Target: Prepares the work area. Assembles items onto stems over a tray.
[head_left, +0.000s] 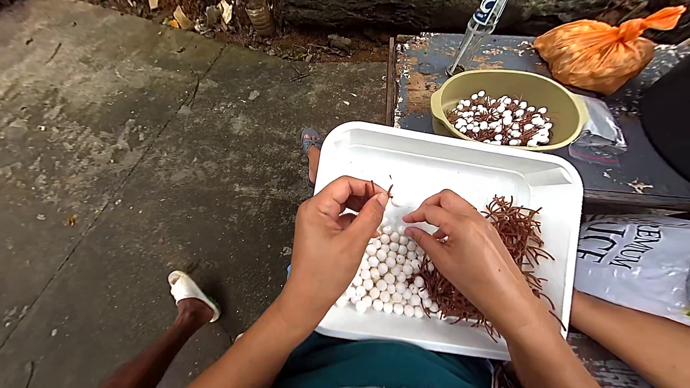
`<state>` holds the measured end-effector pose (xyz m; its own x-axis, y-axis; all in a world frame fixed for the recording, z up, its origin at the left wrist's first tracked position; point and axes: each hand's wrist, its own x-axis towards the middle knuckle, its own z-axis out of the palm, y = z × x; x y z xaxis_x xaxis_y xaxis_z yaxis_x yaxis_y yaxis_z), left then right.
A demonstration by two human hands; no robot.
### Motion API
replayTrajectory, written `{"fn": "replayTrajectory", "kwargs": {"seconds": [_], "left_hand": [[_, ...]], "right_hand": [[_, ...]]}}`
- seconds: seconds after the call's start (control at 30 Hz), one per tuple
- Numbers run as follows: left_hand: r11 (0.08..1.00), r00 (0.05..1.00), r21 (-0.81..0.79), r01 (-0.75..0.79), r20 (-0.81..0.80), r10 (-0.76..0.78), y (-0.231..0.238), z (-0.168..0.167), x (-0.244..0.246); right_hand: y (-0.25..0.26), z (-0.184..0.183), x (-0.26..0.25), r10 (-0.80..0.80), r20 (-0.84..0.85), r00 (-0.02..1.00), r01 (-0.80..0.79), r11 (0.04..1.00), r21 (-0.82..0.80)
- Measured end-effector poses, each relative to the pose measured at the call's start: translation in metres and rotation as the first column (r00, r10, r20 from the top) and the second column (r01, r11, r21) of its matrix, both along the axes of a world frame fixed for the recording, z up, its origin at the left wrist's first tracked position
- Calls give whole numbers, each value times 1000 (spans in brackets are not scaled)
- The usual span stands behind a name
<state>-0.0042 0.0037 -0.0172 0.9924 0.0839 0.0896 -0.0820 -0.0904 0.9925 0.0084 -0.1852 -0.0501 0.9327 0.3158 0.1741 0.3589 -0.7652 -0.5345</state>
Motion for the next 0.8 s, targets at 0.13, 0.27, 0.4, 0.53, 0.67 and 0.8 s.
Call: {"fn": "replayTrajectory", "kwargs": {"seconds": [0.13,0.27,0.4,0.53,0.67,0.8], "left_hand": [[998,999,48,35,-5,-35,1,-1,-2],[983,993,143,115,-12,-114,1,-2,-4],[970,984,162,179,-47,-173,0,1,-6],[966,978,150,209,-61,-202,-2,3,-6],[964,976,156,215,-78,-205,-2,4,-6],[963,974,161,214,-107,-198,-2,5,-6]], "right_hand": [[2,-6,-1,37,-31,999,-39,999,-33],[-6,7,2,36,-123,992,13,927,375],[-11,25,3,162,-291,943,99,698,709],[-11,22,3,287,-341,895,118,585,803],[-9,23,1,271,-386,882,190,546,816],[-11,22,1,262,-378,888,181,556,811]]}}
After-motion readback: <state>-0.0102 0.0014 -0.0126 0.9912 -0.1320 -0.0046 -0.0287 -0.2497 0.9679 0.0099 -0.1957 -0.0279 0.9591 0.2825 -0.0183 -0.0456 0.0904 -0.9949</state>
